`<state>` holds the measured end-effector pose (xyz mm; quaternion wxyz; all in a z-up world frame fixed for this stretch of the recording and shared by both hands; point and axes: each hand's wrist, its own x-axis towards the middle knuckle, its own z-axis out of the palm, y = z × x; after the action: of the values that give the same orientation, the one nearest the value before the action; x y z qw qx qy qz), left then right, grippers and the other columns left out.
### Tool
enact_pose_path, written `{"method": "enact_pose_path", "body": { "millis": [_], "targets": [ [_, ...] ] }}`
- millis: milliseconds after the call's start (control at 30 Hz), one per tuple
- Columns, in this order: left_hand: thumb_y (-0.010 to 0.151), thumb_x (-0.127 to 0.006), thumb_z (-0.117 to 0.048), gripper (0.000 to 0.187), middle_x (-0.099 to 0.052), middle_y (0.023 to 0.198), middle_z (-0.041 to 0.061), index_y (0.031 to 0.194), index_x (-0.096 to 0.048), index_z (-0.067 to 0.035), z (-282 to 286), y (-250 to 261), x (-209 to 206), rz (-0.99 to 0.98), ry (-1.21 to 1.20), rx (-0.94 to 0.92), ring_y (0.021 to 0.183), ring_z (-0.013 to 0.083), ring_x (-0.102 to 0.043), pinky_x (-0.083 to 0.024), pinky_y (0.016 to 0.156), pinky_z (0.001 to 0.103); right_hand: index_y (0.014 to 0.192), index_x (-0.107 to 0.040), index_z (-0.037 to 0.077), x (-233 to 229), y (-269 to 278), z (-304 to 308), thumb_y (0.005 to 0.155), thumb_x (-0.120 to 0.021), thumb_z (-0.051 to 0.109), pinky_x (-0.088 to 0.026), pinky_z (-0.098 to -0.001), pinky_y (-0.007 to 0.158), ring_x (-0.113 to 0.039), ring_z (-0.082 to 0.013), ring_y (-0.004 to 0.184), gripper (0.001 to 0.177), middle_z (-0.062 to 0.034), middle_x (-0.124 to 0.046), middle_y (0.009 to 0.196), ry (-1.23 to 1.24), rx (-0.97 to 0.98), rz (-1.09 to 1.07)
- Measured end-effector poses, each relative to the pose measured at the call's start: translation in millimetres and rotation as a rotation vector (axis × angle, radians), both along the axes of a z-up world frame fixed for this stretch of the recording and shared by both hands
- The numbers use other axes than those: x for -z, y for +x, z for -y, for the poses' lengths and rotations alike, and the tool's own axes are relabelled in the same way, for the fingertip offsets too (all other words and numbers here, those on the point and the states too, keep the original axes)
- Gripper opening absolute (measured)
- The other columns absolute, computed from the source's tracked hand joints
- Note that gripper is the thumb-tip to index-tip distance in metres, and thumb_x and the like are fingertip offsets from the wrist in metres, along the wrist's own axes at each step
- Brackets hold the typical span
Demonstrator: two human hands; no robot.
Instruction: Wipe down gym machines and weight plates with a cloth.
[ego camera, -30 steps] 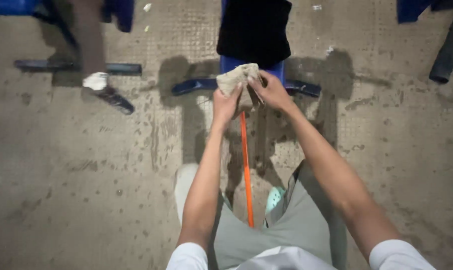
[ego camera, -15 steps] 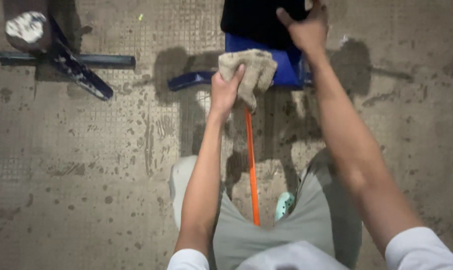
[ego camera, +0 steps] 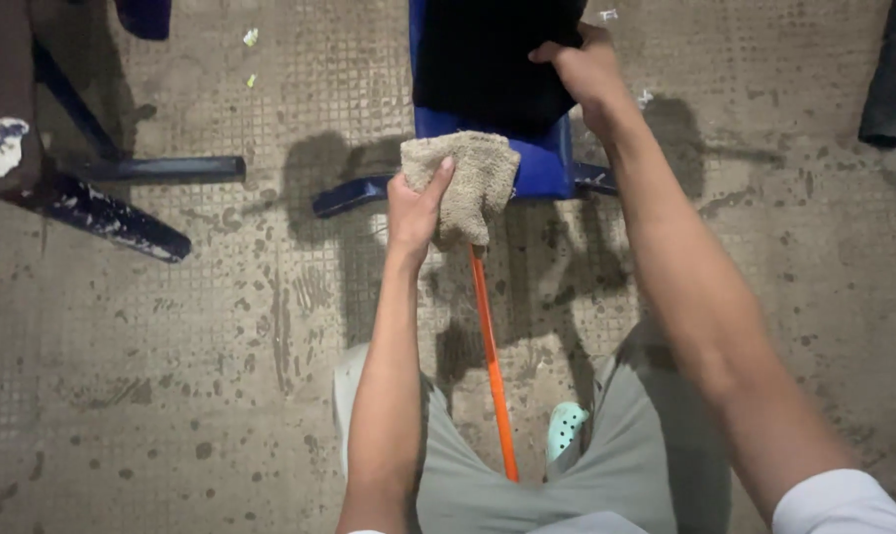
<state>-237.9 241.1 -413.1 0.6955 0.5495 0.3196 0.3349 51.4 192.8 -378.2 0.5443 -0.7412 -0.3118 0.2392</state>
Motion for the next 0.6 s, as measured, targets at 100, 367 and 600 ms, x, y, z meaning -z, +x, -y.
{"method": "enact_pose_path", "body": {
  "millis": [100,367,600],
  "targets": [
    [0.092,-0.078,-0.026,0.035,-0.078,0.107,0.006,0.114,-0.074,0.0,-1.6,1.7,-2.8,-0.023,-0.051,-0.006,0.094,0.0122,-0.071,-0.057,0.087,0.03,0.119,-0.07,0.004,26.5,17.7,4.4,0.087,-0.073,0.007,-0.058,-0.031,0.09,-0.073,-0.0168,0.098,0.033,-0.0039,-0.076,0.104,0.14,-0.079,-0.155],
    [0.092,-0.079,-0.023,0.033,-0.077,0.107,0.006,0.114,-0.073,0.0,-4.7,0.6,7.5,0.058,-0.116,0.015,0.094,0.0128,-0.071,-0.057,0.086,0.03,0.136,-0.055,0.01,-8.7,41.1,87.6,0.089,-0.073,0.007,-0.06,-0.0394,0.101,-0.071,-0.0204,0.112,0.05,-0.0056,-0.068,0.12,0.317,-0.101,-0.598],
    [0.09,-0.08,-0.02,0.032,-0.077,0.106,0.007,0.113,-0.073,0.002,-4.6,1.5,3.4,0.064,-0.151,-0.016,0.092,0.0136,-0.072,-0.057,0.083,0.03,0.148,-0.055,0.006,-10.3,81.0,164.2,0.097,-0.071,0.006,-0.057,-0.0386,0.101,-0.069,-0.0237,0.116,0.054,-0.0082,-0.067,0.127,0.439,-0.13,-0.564]
  ]
}}
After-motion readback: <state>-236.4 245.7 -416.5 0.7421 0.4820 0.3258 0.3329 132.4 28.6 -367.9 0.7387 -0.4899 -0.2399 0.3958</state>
